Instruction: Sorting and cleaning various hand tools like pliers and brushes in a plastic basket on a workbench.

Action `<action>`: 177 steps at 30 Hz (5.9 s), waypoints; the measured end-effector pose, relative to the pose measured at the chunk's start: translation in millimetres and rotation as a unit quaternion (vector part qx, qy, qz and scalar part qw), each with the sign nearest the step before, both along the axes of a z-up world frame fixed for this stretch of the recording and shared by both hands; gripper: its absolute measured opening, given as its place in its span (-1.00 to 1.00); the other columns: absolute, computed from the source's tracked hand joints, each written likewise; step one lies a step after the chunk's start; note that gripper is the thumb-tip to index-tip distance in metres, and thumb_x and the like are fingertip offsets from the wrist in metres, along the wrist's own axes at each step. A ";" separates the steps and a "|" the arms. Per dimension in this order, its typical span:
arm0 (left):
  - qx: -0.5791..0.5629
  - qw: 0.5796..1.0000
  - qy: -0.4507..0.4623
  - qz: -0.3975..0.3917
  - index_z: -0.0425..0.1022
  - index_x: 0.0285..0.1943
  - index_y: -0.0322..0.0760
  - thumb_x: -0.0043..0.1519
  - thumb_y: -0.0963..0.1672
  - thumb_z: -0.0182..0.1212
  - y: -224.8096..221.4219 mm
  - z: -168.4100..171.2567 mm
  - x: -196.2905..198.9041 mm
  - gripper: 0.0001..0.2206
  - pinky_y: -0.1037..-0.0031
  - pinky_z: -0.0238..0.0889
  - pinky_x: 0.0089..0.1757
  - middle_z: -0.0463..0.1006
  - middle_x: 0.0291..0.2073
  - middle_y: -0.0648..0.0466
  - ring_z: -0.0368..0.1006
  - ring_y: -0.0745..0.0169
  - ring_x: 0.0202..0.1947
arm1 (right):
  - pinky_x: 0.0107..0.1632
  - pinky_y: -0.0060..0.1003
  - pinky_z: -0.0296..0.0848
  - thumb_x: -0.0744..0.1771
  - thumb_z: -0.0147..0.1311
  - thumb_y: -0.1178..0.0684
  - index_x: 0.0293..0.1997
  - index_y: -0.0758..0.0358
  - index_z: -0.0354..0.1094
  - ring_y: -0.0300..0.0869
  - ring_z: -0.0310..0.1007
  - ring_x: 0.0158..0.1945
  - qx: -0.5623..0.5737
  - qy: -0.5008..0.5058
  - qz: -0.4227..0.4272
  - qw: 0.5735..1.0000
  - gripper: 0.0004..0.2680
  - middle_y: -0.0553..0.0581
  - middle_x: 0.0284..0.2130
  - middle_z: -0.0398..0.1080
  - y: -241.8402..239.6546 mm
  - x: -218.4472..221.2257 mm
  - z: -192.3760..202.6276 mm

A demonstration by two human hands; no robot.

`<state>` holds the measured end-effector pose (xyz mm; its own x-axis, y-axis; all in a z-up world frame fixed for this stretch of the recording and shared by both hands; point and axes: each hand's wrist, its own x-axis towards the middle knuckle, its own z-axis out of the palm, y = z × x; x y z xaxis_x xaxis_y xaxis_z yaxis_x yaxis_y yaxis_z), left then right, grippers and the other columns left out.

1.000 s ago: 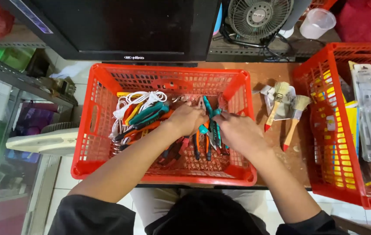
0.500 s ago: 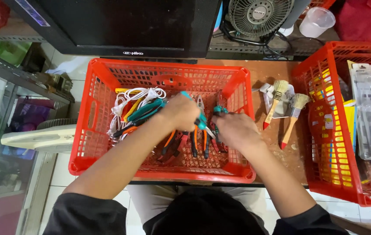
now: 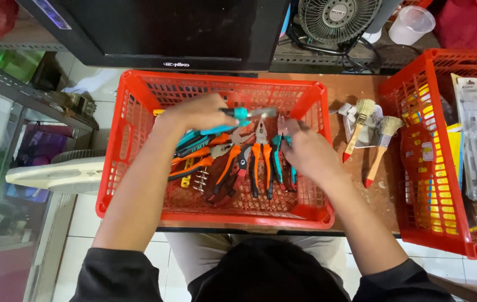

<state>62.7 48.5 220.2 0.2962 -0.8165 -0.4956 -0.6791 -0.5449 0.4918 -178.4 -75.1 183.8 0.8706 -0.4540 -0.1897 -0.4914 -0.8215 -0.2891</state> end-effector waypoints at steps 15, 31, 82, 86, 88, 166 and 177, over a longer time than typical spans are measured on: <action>-0.201 0.830 0.518 0.036 0.26 -0.69 -0.18 0.23 -0.04 0.23 -23.8 -70.3 -33.7 -0.59 0.56 0.05 -0.64 0.08 -0.83 0.26 0.01 0.44 -0.86 | 0.20 -0.03 0.40 0.37 0.09 0.14 0.06 0.41 0.45 -0.01 0.52 0.00 0.473 -0.305 -0.070 0.824 -0.80 0.31 -0.19 0.56 14.3 7.1 30.4; -0.305 0.680 0.612 0.264 0.33 -0.05 -0.22 0.10 -0.19 0.36 -49.7 -80.9 -81.0 -0.69 0.19 0.51 -0.27 0.55 -0.30 0.03 0.62 0.04 -0.33 | 0.46 0.28 -0.13 0.46 -0.23 -0.21 0.53 0.34 -0.30 0.38 -0.14 0.51 0.261 -0.269 -0.086 0.923 -0.47 0.59 0.37 -0.06 6.6 40.3 60.2; 0.075 0.988 0.125 0.047 0.54 -0.06 -0.35 0.21 0.05 0.21 1.1 20.6 -12.0 -0.62 0.33 0.50 -0.12 0.63 -0.21 -0.12 0.60 0.08 -0.19 | -0.16 -0.20 0.58 0.30 0.02 0.36 -0.15 0.40 0.50 -0.02 0.55 -0.30 0.343 -0.229 0.073 0.908 -0.86 0.30 -0.23 0.53 -60.9 -54.8 22.3; 0.010 0.998 0.059 0.017 0.17 -0.54 -0.12 0.29 0.05 0.24 -2.9 10.4 -19.3 -0.56 0.43 0.18 -0.35 0.32 -0.59 0.15 0.43 0.35 -0.49 | -0.39 -0.01 0.50 0.47 0.19 -0.07 -0.20 0.14 0.51 0.01 0.51 -0.51 -0.206 -0.185 -0.157 0.948 -0.83 0.15 -0.59 0.46 -154.5 -115.5 -58.4; -0.035 0.996 0.075 0.016 0.19 -0.59 -0.12 0.28 0.03 0.29 -7.7 -3.3 -18.5 -0.55 0.39 0.03 -0.40 0.23 -0.65 0.16 0.23 0.34 -0.58 | -0.36 -0.06 0.55 0.44 0.12 -0.23 -0.15 0.12 0.51 -0.02 0.55 -0.47 -0.151 -0.096 -0.185 0.966 -0.75 0.13 -0.51 0.51 -130.7 -108.2 -58.0; -0.397 0.782 0.406 0.259 0.55 -0.35 -0.33 0.15 -0.09 0.42 -15.5 -38.1 -72.9 -0.79 0.53 0.51 -0.33 0.46 -0.54 0.11 0.51 0.39 -0.42 | -0.31 -0.49 0.54 0.39 0.05 0.06 -0.01 0.22 0.37 -0.25 0.56 -0.35 0.584 -0.607 -0.208 0.497 -0.88 0.04 -0.36 0.47 -22.7 -41.5 -42.5; -0.423 0.855 0.254 0.159 0.65 -0.37 -0.23 0.14 -0.05 0.46 -4.4 -12.2 -76.8 -0.81 0.49 0.43 -0.30 0.60 -0.62 0.04 0.55 0.32 -0.48 | -0.31 -0.51 0.41 0.42 -0.05 0.00 0.06 0.18 0.41 -0.33 0.45 -0.44 0.612 -0.584 -0.169 0.506 -0.82 -0.01 -0.50 0.44 -19.8 -45.8 -39.2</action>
<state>-14.0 44.1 208.0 0.4919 -0.8646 0.1026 -0.1446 0.0350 0.9889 -224.2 -94.8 144.5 0.6253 -0.7791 0.0446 0.5483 0.3979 -0.7356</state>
